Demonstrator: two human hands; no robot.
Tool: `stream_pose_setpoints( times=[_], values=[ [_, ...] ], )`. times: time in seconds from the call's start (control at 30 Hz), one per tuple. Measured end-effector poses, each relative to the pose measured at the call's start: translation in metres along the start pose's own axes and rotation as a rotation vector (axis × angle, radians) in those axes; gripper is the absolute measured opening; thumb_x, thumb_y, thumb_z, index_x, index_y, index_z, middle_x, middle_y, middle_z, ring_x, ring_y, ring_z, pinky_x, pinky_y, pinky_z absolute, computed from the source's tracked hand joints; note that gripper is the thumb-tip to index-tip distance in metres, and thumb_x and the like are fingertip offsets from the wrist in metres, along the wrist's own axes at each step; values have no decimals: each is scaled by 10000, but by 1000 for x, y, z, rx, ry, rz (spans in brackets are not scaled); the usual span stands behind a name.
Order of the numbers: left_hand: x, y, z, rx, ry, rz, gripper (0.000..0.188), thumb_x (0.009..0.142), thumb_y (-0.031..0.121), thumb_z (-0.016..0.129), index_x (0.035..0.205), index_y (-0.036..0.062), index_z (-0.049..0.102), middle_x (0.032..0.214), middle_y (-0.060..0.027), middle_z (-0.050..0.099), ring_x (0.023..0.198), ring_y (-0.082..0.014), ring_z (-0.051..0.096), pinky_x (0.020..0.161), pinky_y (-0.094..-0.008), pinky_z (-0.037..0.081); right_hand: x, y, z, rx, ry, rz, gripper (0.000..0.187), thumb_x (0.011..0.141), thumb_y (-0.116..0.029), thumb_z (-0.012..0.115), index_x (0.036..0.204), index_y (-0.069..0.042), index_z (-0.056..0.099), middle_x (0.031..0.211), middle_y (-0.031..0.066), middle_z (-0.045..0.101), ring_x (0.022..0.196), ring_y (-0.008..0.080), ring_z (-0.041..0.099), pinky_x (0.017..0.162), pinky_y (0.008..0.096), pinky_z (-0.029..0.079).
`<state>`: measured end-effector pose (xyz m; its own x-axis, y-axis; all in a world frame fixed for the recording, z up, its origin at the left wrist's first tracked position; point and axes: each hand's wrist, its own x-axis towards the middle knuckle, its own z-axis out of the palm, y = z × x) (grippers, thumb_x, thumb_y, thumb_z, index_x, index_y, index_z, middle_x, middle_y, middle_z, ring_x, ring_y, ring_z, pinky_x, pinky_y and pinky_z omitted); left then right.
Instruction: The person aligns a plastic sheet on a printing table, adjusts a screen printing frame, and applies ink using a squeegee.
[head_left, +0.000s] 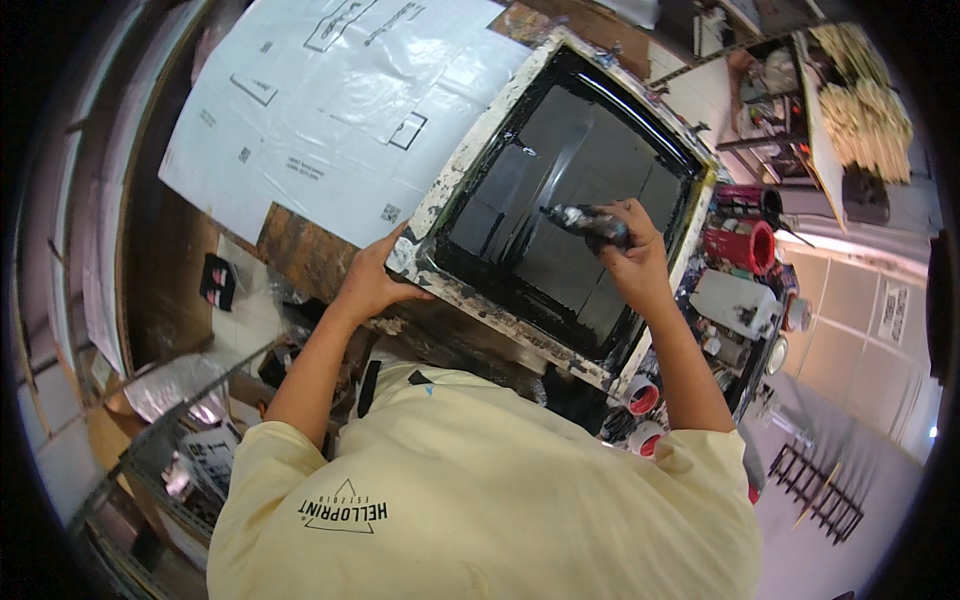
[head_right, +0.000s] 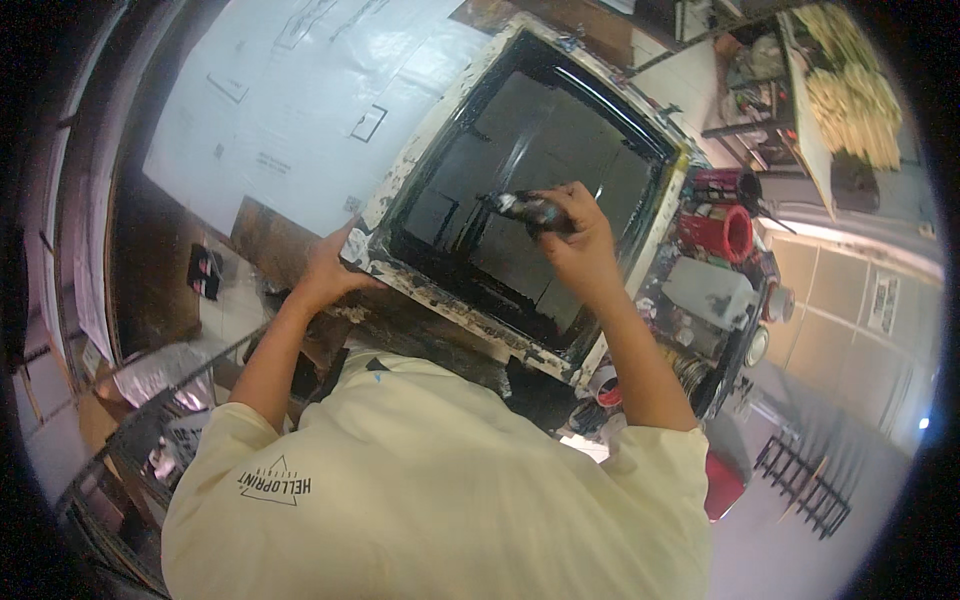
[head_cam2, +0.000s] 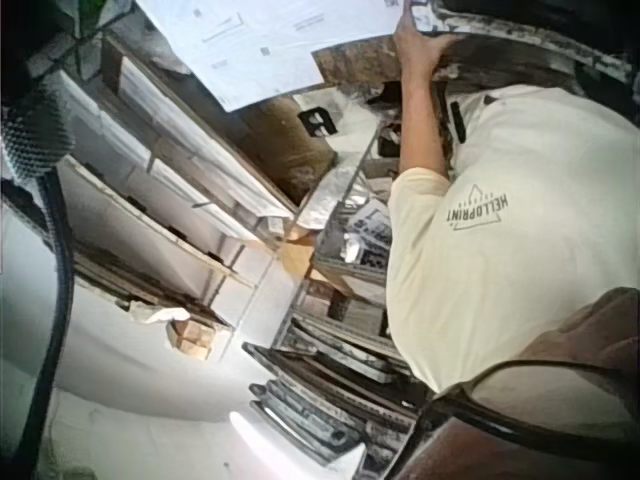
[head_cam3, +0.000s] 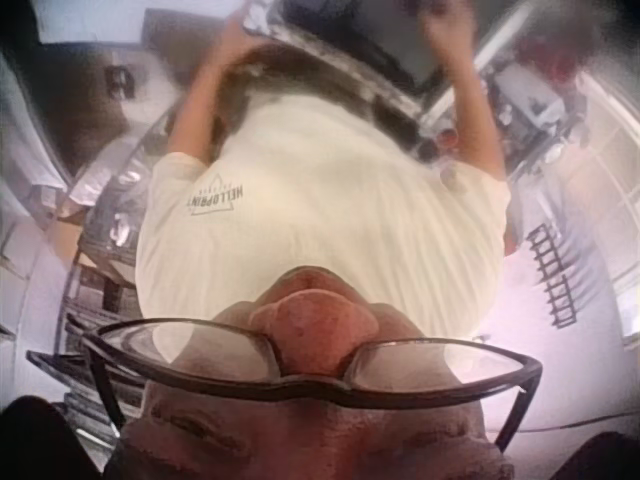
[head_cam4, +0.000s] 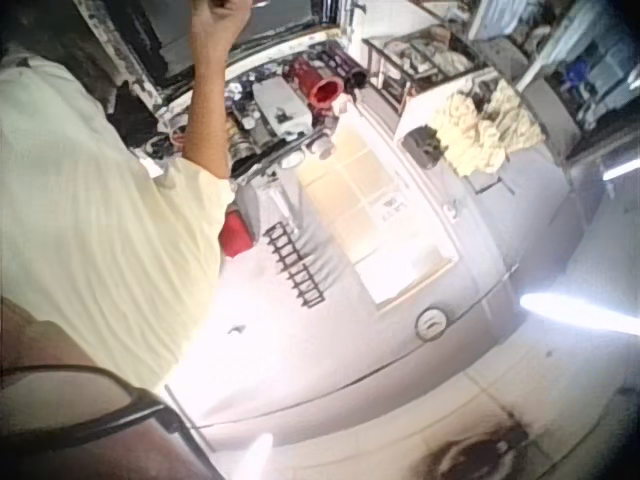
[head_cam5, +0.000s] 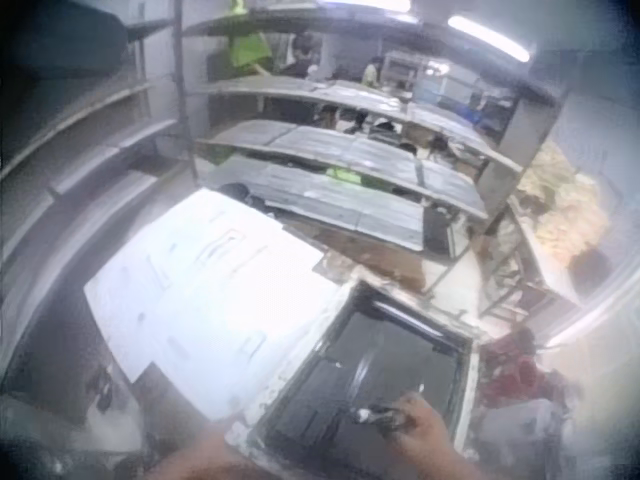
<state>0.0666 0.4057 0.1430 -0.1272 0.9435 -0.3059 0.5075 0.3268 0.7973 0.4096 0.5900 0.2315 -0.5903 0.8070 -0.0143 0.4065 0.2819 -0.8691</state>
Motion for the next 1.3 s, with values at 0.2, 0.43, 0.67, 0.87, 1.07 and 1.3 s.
stream_pose_setpoints(
  times=[0.2, 0.43, 0.67, 0.87, 1.07, 1.3],
  values=[
    [3, -5, 8, 54, 7, -44, 1130, 533, 285, 992, 1520, 119, 467, 1337, -233, 636, 1275, -366, 594, 1071, -428, 463, 21, 32, 30, -329, -137, -401, 581, 579, 16, 717, 1152, -83, 699, 1235, 118, 668, 1185, 339, 593, 1017, 477, 413],
    [-7, 40, -18, -159, 66, 6, 1083, 536, 213, 1004, 1495, 112, 513, 1304, -148, 685, 1211, -207, 633, 1039, -365, 476, 3, -45, 19, -318, -60, -229, 586, 594, 11, 702, 1173, -70, 666, 1202, 134, 665, 1170, 366, 585, 1015, 454, 428],
    [1, 130, -58, -511, 119, 110, 992, 588, 187, 1002, 1455, 44, 542, 1190, -104, 709, 1069, -153, 666, 927, -309, 528, -49, -153, -12, -515, 163, -175, 533, 644, 22, 665, 1173, -49, 651, 1220, 151, 652, 1184, 370, 578, 1035, 451, 428],
    [22, 161, -61, -552, 257, 437, 785, 706, 315, 951, 1330, -21, 614, 1057, -71, 735, 913, -102, 674, 775, -249, 538, -51, -161, 7, -805, 539, -298, 543, 709, -34, 696, 1244, -85, 623, 1214, 137, 650, 1171, 348, 579, 1039, 460, 390],
    [28, 171, -64, -474, 305, 525, 673, 762, 369, 916, 1253, -14, 661, 894, 9, 715, 649, -8, 498, 587, -189, 440, -33, -157, 5, -996, 685, -449, 504, 747, -108, 738, 1239, -94, 626, 1189, 116, 653, 1147, 320, 581, 1007, 476, 384],
    [29, 107, -29, -603, 346, 636, 791, 961, 212, 739, 1543, -74, 287, 967, -31, 621, 843, -94, 559, 788, -240, 479, -32, -161, 5, -1054, 681, -458, 508, 743, -95, 731, 1240, -89, 625, 1144, 100, 657, 1100, 317, 592, 968, 443, 399]
  ],
)
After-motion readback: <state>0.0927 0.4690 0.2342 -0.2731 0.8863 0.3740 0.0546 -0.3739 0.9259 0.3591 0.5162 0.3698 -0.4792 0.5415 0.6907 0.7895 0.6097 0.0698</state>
